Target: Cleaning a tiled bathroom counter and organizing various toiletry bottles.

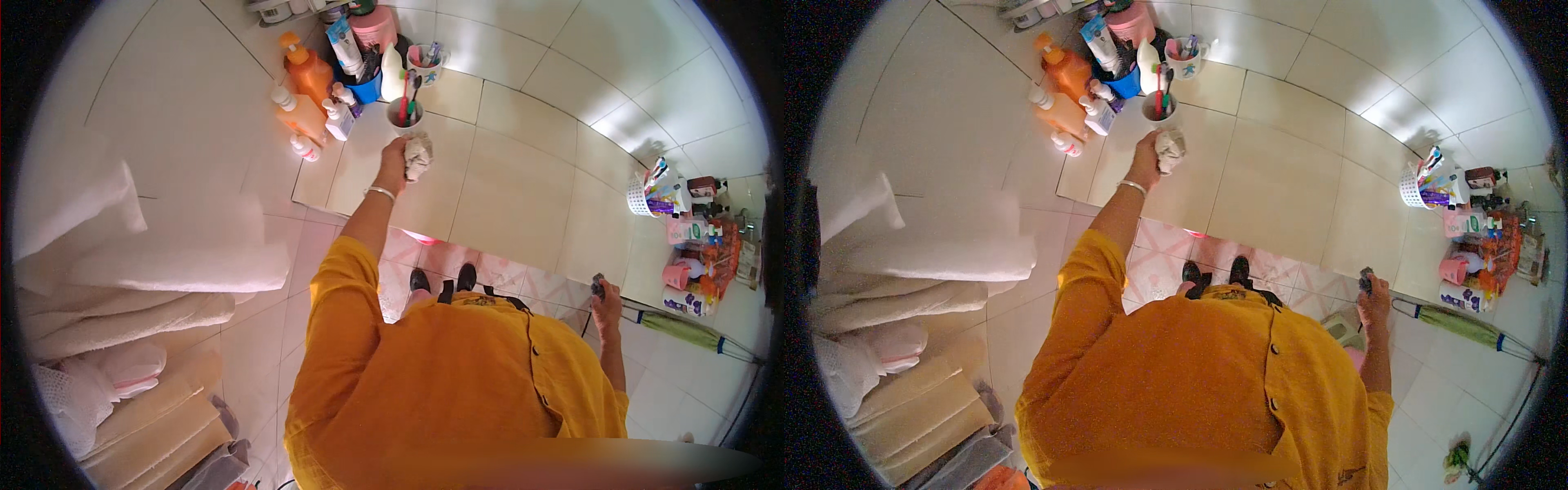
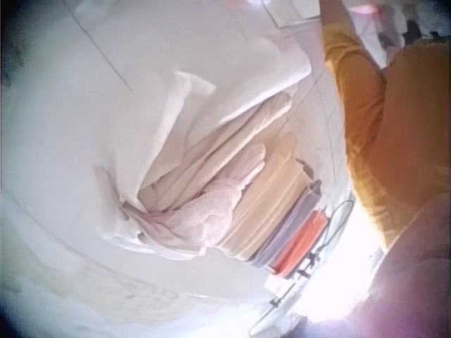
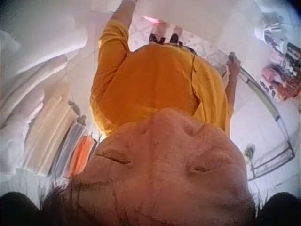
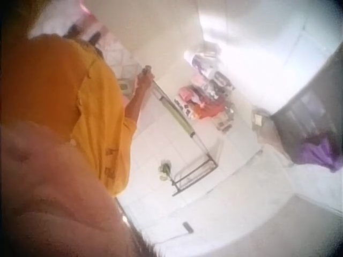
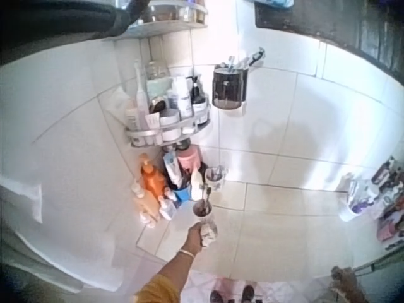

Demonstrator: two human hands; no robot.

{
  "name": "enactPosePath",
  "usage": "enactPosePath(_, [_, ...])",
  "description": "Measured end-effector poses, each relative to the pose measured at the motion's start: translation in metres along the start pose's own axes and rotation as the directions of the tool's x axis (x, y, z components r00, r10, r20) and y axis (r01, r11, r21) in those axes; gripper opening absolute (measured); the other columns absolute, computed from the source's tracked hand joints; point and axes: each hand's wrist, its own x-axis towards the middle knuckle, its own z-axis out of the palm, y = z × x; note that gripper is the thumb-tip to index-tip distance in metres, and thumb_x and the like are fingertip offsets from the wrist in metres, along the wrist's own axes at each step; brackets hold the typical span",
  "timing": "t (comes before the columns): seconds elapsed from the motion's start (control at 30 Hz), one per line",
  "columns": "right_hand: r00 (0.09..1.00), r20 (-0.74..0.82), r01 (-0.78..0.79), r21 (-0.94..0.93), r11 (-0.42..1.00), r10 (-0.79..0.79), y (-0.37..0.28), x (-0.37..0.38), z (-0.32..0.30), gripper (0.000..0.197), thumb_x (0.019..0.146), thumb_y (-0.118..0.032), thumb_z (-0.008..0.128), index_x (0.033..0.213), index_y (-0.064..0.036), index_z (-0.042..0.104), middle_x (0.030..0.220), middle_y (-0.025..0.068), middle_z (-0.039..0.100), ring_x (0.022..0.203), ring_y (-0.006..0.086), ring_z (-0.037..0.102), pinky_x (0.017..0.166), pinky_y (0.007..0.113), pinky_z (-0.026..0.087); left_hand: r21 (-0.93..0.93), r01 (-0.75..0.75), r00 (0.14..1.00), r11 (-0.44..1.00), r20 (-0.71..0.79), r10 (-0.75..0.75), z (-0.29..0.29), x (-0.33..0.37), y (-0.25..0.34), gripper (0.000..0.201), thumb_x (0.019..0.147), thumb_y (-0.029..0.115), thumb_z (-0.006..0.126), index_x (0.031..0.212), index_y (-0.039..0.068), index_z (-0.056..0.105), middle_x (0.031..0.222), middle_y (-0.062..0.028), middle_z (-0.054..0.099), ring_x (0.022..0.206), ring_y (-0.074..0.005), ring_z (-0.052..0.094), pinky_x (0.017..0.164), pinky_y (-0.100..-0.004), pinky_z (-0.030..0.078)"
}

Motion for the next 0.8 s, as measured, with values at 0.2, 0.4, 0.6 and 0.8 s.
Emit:
enactPosePath(0.2, [0.999,0.027,0.026,0.025,0.999,-0.027,0.007,0.002,0.001,0.040,0.075,-0.026,0.054,0.108,-0.0040,0.053,0.095,0.0181,0.052,0.088,0.0345,0.054,0.075,0.041,0.045,0.119,0.028,0.998,0.992,-0.052,-0.022,0.079,0.022,-0.029,0.024,0.087,0.024,0.049,0.093,0.005,0.061,0.087,-0.0051,0.063,0.078,-0.0184,0.062,0.067,-0.0327,0.050])
enactPosePath(0.4, [0.993,-0.085,0.094,0.097,0.991,-0.085,0.027,-0.015,-0.004,0.041,0.070,-0.017,0.054,0.108,-0.0027,0.053,0.096,0.0185,0.052,0.091,0.0354,0.052,0.079,0.041,0.044,0.141,0.011,0.994,0.990,-0.108,0.005,0.124,0.075,-0.041,0.026,0.088,0.026,0.048,0.090,0.005,0.065,0.084,-0.0051,0.062,0.075,-0.0184,0.058,0.065,-0.0333,0.048])
enactPosePath(0.6, [1.000,-0.014,-0.007,0.034,0.999,0.008,0.034,-0.031,-0.018,0.043,0.067,-0.013,0.051,0.109,-0.0020,0.052,0.098,0.0181,0.052,0.093,0.0348,0.050,0.082,0.040,0.043,0.267,-0.122,0.968,0.956,-0.183,0.174,0.142,0.146,-0.056,0.033,0.088,0.032,0.047,0.093,0.004,0.064,0.095,-0.0099,0.062,0.086,-0.0238,0.057,0.075,-0.0352,0.045])
enactPosePath(0.8, [0.997,-0.020,-0.076,0.095,0.993,0.078,0.048,-0.051,-0.018,0.042,0.067,-0.012,0.051,0.109,-0.0022,0.053,0.095,0.0174,0.053,0.091,0.0335,0.050,0.082,0.039,0.042,0.791,-0.153,0.932,0.592,-0.084,0.353,0.176,0.162,-0.050,0.037,0.080,0.025,0.059,0.108,0.002,0.057,0.110,-0.0120,0.058,0.103,-0.0232,0.054,0.087,-0.0329,0.043])
